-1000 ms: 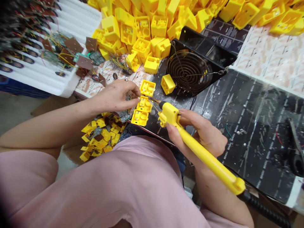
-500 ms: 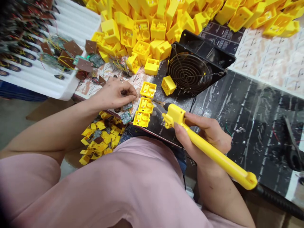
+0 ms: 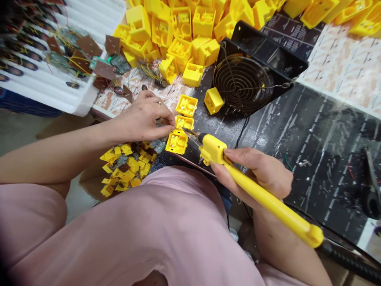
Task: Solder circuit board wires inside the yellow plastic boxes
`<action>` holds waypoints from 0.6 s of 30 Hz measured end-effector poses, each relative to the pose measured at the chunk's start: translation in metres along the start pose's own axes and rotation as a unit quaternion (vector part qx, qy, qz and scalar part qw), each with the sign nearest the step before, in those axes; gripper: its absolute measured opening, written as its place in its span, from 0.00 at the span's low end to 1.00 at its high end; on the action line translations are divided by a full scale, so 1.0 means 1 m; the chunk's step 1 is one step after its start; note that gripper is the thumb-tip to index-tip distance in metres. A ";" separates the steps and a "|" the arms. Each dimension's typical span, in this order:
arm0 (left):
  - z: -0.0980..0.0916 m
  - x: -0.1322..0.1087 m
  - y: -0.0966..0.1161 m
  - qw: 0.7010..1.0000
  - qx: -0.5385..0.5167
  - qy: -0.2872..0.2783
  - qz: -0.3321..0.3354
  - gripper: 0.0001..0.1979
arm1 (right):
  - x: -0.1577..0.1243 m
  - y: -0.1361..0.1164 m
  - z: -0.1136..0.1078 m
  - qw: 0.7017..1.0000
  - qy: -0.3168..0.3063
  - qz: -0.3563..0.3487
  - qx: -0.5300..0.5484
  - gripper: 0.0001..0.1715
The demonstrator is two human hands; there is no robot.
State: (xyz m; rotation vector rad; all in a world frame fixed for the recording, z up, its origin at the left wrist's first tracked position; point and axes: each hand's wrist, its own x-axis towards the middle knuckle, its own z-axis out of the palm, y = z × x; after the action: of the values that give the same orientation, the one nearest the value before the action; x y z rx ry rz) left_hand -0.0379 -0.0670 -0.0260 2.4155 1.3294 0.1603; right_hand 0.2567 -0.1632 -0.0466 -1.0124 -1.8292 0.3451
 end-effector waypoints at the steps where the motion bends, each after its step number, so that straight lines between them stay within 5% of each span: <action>1: 0.000 0.001 0.001 1.000 0.006 -0.007 0.000 0.10 | 0.003 0.000 0.002 1.000 -0.006 -0.017 0.001 0.27; 6: -0.004 0.009 0.007 0.999 0.030 -0.027 0.000 0.09 | 0.015 0.003 0.007 0.996 -0.046 -0.075 -0.026 0.07; 13: -0.004 0.023 0.010 0.997 0.036 -0.067 -0.006 0.04 | 0.050 -0.005 0.008 0.978 -0.111 -0.177 -0.006 0.13; 18: -0.004 0.027 0.009 0.996 0.039 -0.075 -0.005 0.03 | 0.054 -0.006 0.000 0.978 -0.166 -0.129 0.012 0.10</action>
State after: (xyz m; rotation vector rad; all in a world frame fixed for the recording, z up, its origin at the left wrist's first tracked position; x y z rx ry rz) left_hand -0.0167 -0.0479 -0.0211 2.4319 1.3022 -0.0760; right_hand 0.2439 -0.1253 -0.0094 -0.7174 -2.2220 0.3939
